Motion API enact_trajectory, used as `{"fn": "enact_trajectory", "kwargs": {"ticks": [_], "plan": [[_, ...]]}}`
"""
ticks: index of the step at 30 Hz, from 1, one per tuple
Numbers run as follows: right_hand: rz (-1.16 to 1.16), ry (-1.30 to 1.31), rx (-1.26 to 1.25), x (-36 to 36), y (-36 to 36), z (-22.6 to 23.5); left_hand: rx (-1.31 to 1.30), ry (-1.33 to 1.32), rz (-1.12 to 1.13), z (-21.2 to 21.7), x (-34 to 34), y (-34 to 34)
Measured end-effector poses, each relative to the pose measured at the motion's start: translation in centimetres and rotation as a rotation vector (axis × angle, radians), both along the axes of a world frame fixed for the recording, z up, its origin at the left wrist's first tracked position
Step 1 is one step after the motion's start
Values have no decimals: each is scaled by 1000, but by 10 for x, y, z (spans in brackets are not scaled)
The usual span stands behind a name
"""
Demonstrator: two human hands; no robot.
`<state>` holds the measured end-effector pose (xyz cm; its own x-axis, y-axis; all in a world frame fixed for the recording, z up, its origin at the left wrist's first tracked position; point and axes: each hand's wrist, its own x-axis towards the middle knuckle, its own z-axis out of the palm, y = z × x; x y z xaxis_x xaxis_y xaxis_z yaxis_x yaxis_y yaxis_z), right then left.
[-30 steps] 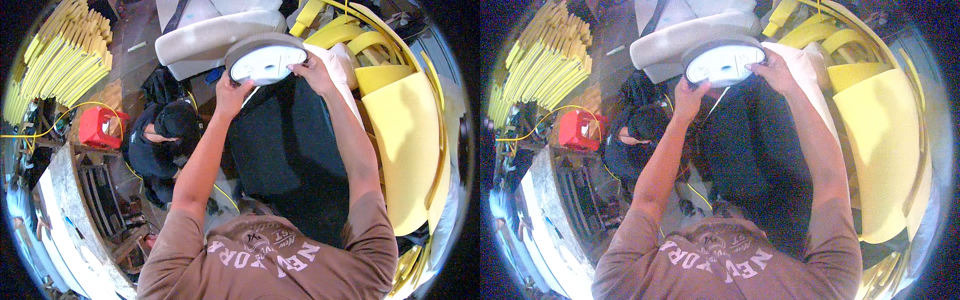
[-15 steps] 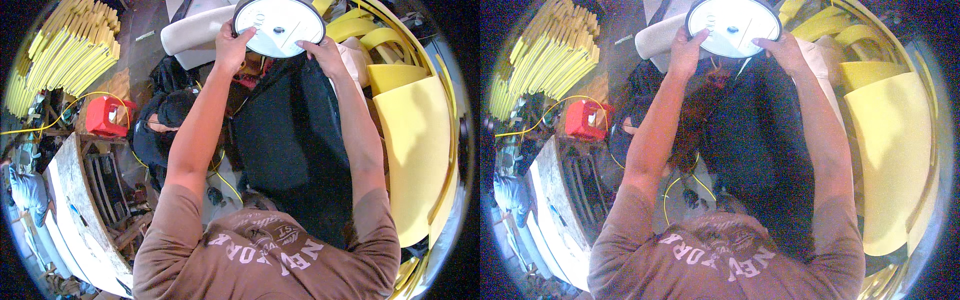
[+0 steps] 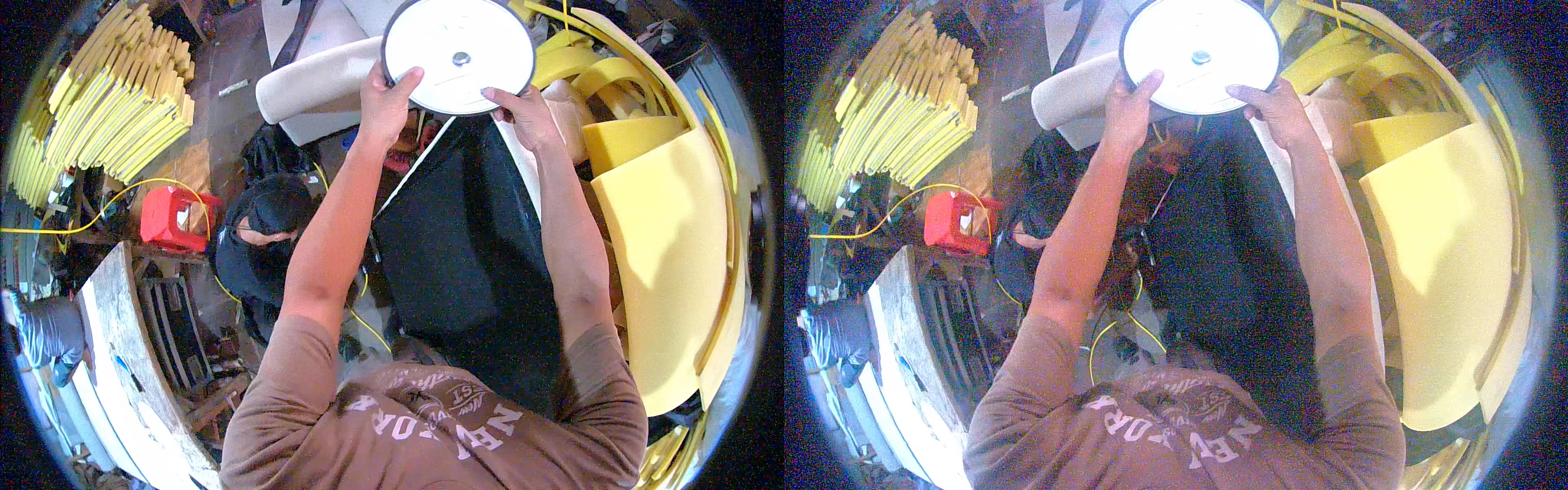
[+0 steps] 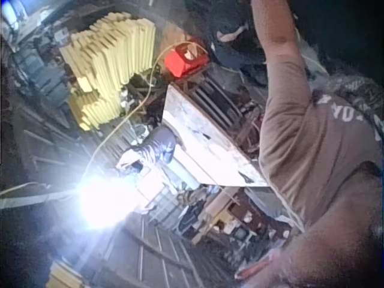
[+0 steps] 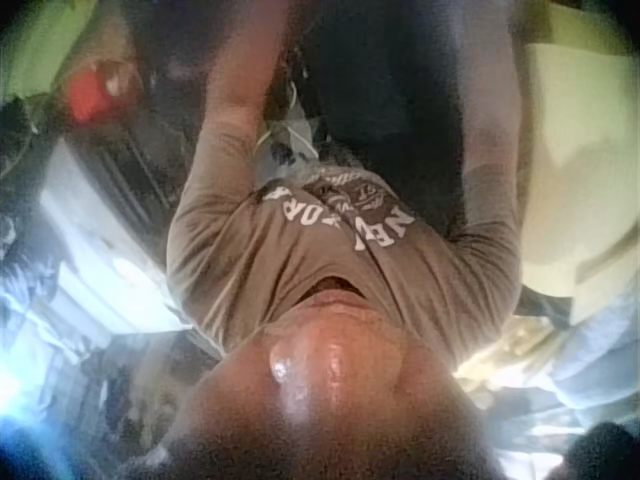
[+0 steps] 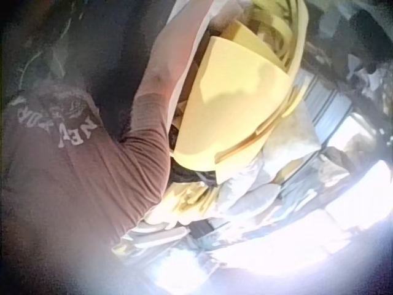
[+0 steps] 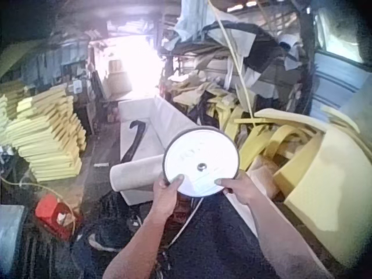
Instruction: The person holds a roll of black tape and positions it along the edge of a white upholstered seat while a coworker uses a staple gun to attach the tape. The person then uses scissors to cut a piece of black fabric on the seat surface.
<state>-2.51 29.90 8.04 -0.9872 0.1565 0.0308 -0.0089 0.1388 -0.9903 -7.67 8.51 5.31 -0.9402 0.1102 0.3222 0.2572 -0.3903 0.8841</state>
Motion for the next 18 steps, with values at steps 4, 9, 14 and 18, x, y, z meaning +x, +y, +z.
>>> {"fn": "enact_trajectory", "kwargs": {"ticks": [4, 9, 14, 18], "plan": [[-67, 56, -227, -6, 13, 2, -144, 238, 38, 46, -9, 19], [-125, 57, -324, -17, 43, 8, -369, 476, 177, 78, -35, 52], [-167, 25, -384, -17, 72, 8, -543, 685, 263, 114, -44, 99], [-230, 98, -528, -17, 84, -15, -482, 529, 13, 110, -43, 120]]}}
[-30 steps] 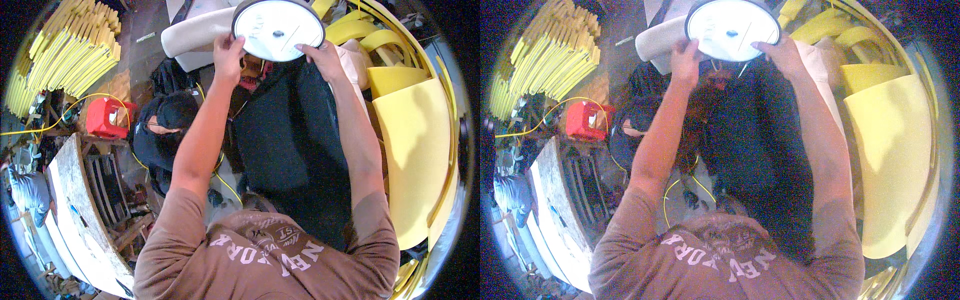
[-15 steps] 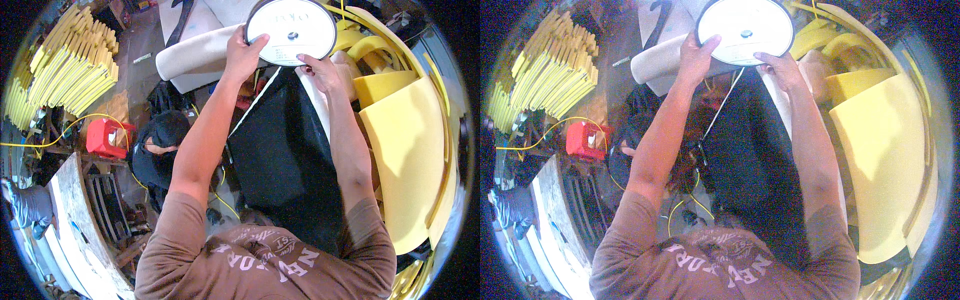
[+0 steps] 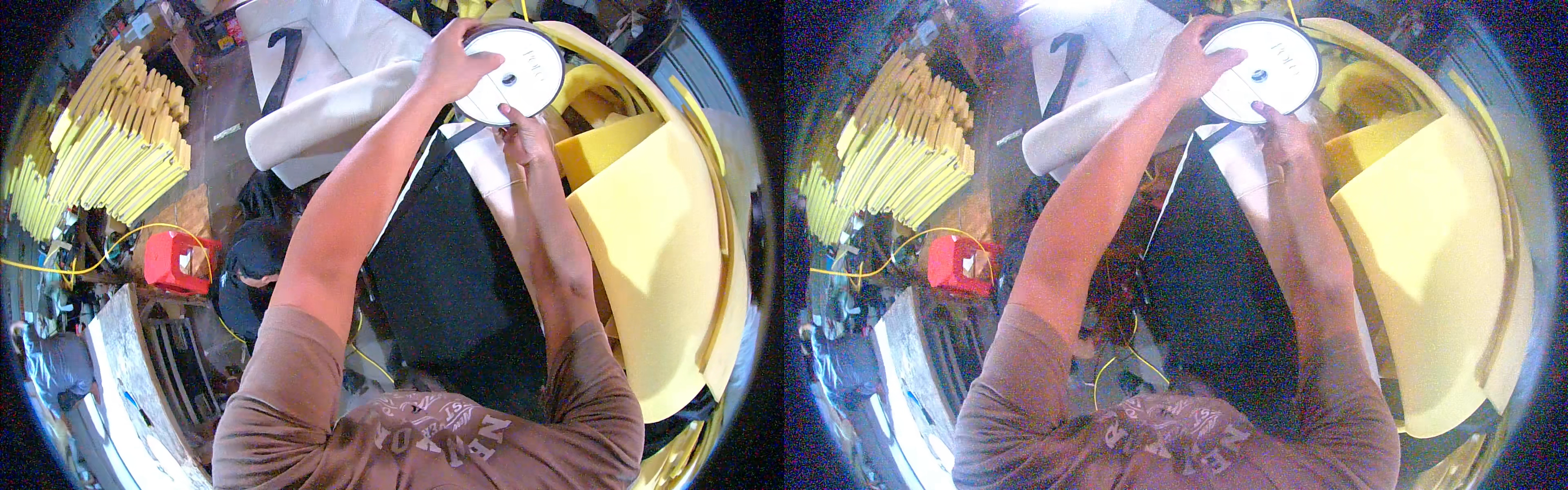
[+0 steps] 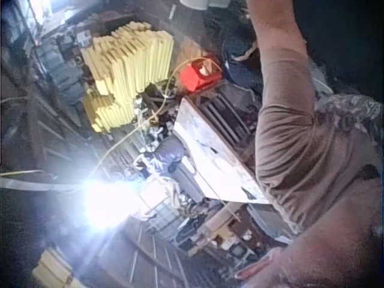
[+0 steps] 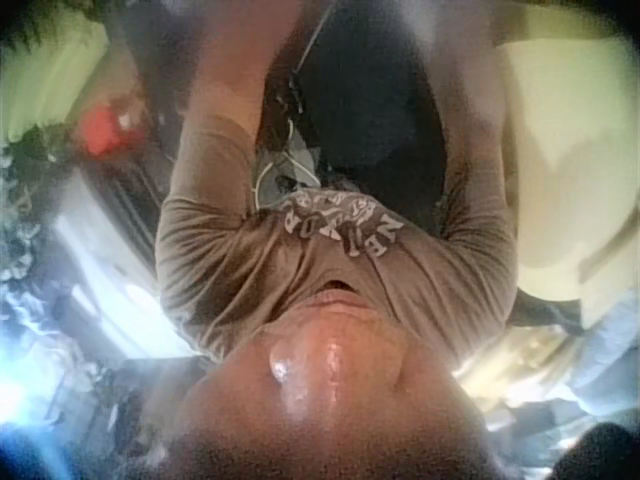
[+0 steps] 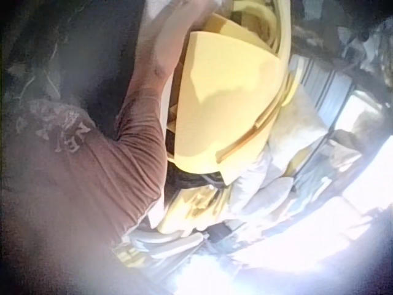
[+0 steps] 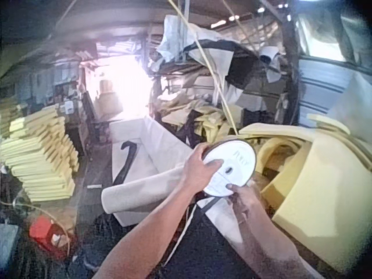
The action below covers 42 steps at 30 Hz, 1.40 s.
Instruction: The person holds a roll of black tape and positions it along the edge of a white upholstered seat while a coworker uses a staple gun to attach the tape. The person then uses scissors to cut a piece of black fabric on the seat surface.
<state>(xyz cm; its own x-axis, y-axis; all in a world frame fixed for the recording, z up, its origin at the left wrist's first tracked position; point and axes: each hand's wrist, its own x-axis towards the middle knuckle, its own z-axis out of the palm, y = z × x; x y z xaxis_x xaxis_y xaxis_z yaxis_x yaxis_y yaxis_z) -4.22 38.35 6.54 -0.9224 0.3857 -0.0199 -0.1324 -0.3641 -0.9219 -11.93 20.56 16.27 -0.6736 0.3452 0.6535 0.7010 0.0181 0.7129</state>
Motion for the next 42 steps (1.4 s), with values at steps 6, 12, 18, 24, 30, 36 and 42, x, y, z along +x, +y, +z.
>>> {"fn": "enact_trajectory", "kwargs": {"ticks": [6, 12, 18, 24, 30, 36, 42], "plan": [[143, 127, -139, -8, -22, 15, 237, -465, -325, -71, 14, -12], [164, 179, -252, -28, -38, 12, -46, -422, -134, -138, 24, -32], [214, 146, -192, -25, -50, 20, -153, -411, -65, -148, 34, -47], [324, 248, -200, -29, -78, 32, -63, -470, -59, -168, 32, -55], [254, 157, -78, -50, -64, 19, -295, -336, -55, -164, 10, -70], [357, 235, -254, -43, -70, 27, -393, -192, 262, -193, 11, -63], [618, 368, -349, -52, -65, 23, -126, -415, 65, -163, 18, -54]]}}
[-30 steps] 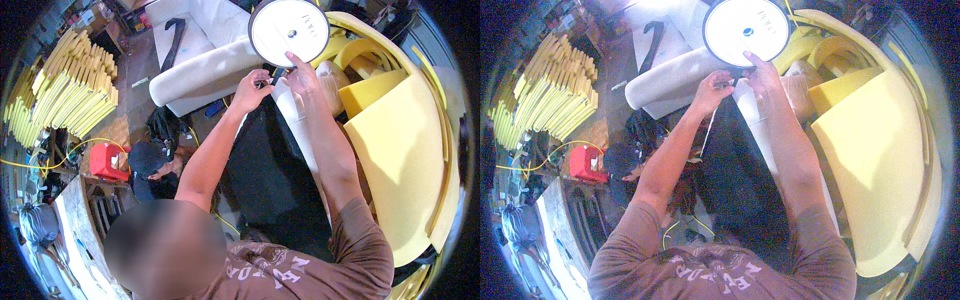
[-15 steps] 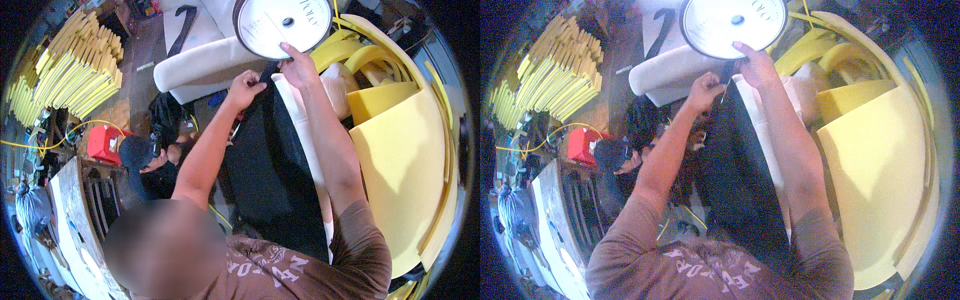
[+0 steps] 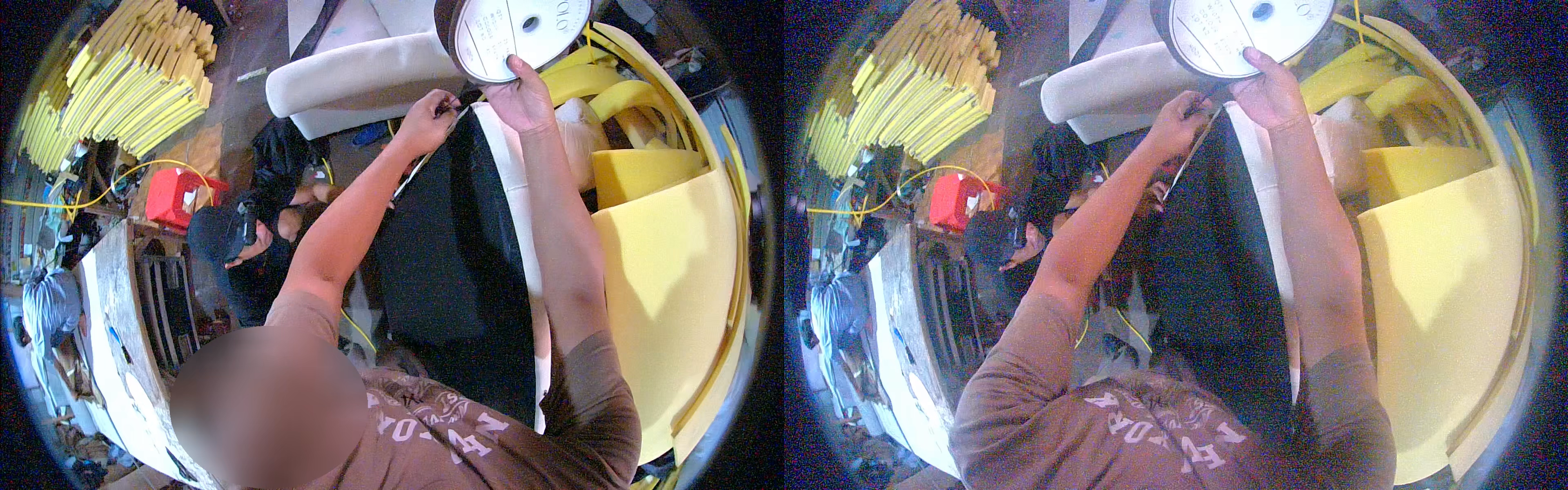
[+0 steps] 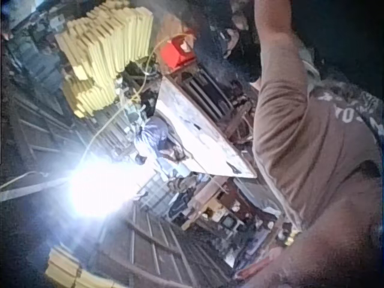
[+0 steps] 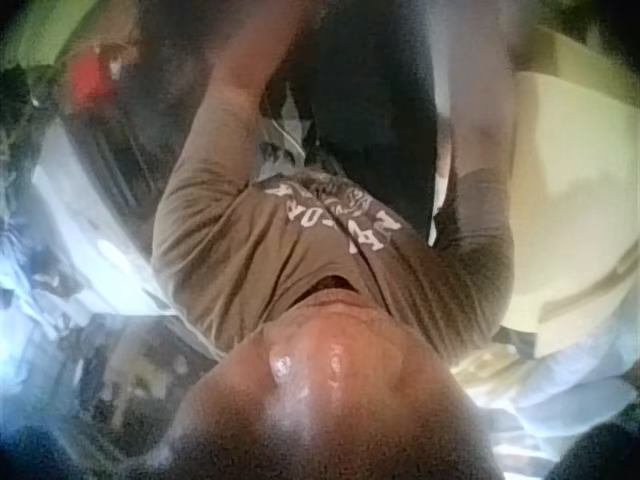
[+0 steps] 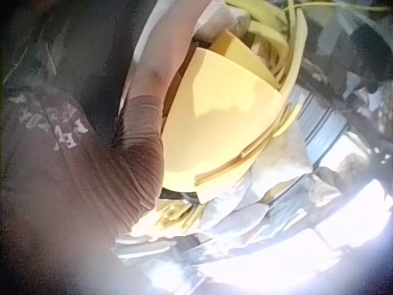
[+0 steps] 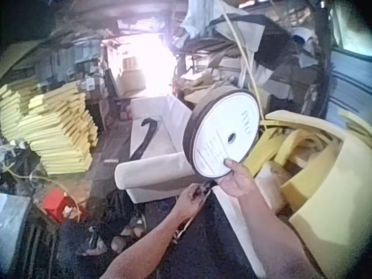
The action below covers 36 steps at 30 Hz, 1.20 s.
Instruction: The person holds a roll of black tape and positions it along the edge of a white upholstered seat while a coworker uses a staple gun to attach the tape. The person then uses scissors to cut a piece of black fabric on the seat surface.
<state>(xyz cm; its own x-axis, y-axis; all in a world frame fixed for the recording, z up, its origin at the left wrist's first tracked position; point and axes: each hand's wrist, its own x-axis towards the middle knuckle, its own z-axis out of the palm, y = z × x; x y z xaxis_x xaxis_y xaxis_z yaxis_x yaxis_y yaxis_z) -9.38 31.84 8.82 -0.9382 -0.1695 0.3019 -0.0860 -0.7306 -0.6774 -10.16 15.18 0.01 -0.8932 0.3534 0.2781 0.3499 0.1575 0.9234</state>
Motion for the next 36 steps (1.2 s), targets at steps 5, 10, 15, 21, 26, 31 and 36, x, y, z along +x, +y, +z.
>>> {"fn": "enact_trajectory", "kwargs": {"ticks": [5, 10, 15, 21, 26, 31, 36], "plan": [[307, 41, -3, -2, 28, -7, 379, -411, -576, 32, -22, 4], [-84, -29, -115, 3, 23, 1, 23, -179, -434, 45, -23, 27], [218, 152, -239, -14, 38, -6, -52, -83, -413, 48, -26, 35], [-106, -23, -145, -16, 34, -7, -161, -6, -453, 38, -48, 42], [-251, -79, -137, -33, 31, -5, -122, 65, -324, 38, -42, 49], [-248, -93, -169, -28, 41, -9, -255, 198, 129, 33, 18, 63], [-148, -48, -148, -20, 32, 3, -194, -77, 437, 22, 72, 91]]}}
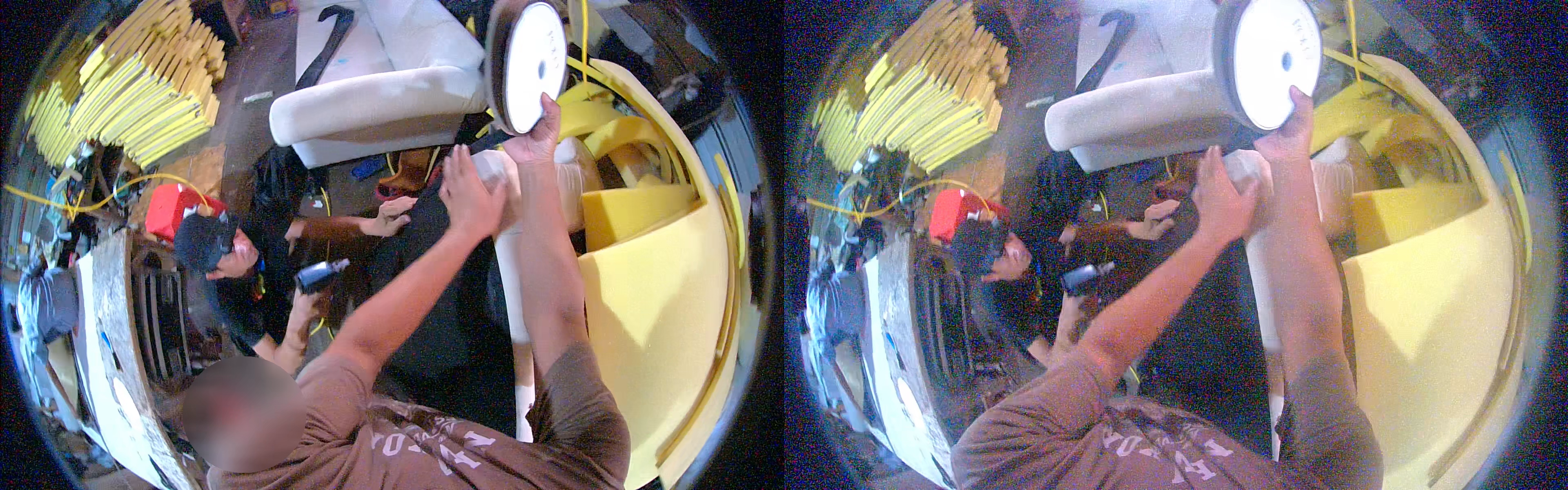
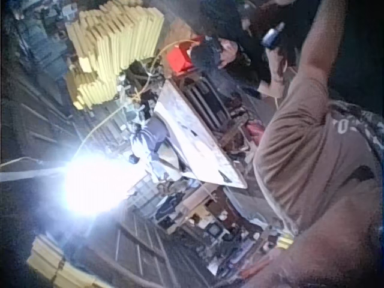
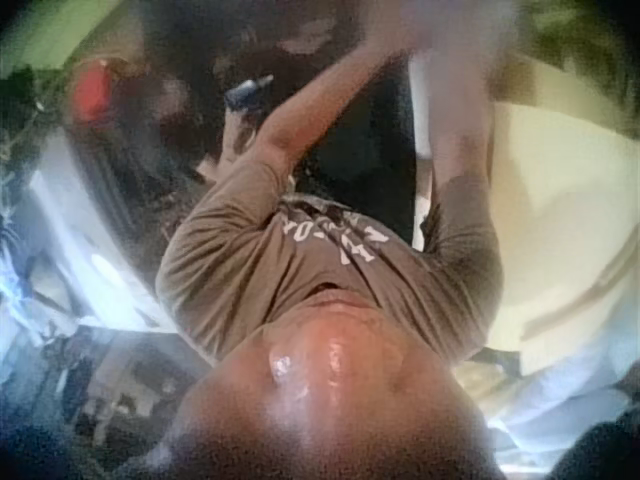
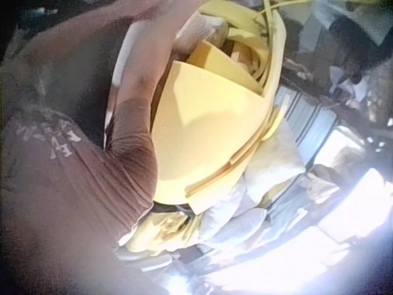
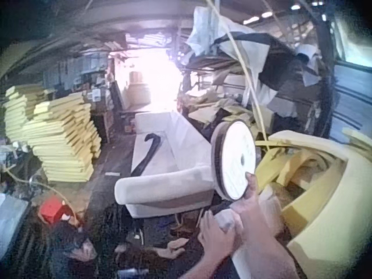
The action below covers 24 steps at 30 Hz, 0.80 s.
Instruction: The person holds a roll of black tape and positions it along the edge of a white upholstered seat while a coworker uses a staple gun to attach the tape. The person then uses scissors to cut a piece of black fabric on the seat surface.
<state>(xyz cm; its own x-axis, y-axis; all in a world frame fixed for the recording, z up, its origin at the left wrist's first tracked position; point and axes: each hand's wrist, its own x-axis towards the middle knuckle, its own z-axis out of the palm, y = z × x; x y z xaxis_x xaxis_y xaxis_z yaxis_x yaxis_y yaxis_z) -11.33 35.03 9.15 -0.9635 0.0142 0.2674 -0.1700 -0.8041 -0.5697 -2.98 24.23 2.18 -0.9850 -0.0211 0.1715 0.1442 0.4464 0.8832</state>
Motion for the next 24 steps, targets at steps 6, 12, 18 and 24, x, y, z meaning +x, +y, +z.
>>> {"fn": "enact_trajectory", "kwargs": {"ticks": [6, 12, 18, 24], "plan": [[-92, -59, 70, -3, 7, 1, -98, 11, -9, 21, 39, 6], [-93, -24, 14, 1, -9, 10, -139, 233, -216, 15, 58, 0], [-30, 42, 24, -2, -4, 11, -26, 357, -252, 16, 70, -10], [19, 82, 14, -7, -3, 10, 155, 427, -230, 8, 116, -19]]}}
